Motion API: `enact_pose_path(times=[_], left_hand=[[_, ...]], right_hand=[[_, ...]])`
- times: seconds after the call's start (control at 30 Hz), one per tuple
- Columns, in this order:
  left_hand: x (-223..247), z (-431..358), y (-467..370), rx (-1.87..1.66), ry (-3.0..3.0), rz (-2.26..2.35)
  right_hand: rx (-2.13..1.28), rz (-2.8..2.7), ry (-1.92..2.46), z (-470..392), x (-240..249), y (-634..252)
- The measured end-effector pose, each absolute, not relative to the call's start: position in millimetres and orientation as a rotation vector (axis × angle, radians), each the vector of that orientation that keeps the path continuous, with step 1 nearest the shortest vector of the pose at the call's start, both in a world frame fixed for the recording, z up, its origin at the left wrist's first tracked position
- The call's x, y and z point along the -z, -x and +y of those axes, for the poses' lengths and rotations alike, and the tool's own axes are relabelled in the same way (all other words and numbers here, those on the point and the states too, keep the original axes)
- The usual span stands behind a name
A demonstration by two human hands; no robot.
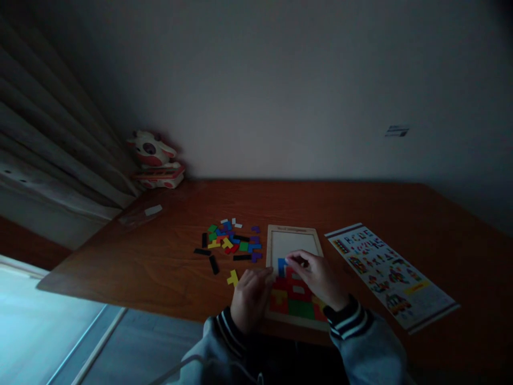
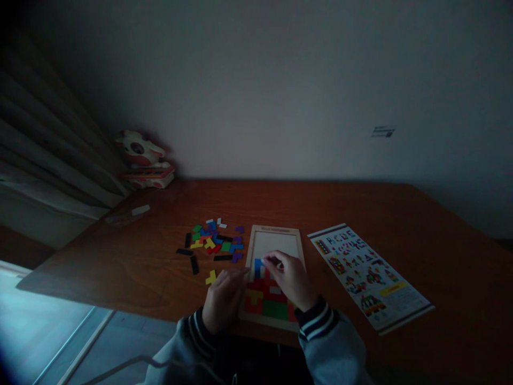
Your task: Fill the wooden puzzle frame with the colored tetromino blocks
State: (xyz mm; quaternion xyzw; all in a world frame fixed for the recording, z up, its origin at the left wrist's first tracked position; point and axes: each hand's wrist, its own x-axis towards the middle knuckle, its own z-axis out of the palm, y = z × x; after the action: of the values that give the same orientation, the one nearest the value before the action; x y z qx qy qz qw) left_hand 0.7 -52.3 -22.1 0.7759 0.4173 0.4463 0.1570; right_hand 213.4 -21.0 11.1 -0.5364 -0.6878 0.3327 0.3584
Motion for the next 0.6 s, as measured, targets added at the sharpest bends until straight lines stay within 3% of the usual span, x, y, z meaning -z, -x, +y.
enact_pose_path(times=[0.3, 0.6], left_hand=[[27, -55, -10, -0.9, -2.624, 1.018], [27, -55, -10, -0.858, -2.637, 1.023]], right_hand=[[-0.791, -1.8, 1.492, -2, 18, -223], [-0.622, -1.895, 1.51, 1, 32, -218]])
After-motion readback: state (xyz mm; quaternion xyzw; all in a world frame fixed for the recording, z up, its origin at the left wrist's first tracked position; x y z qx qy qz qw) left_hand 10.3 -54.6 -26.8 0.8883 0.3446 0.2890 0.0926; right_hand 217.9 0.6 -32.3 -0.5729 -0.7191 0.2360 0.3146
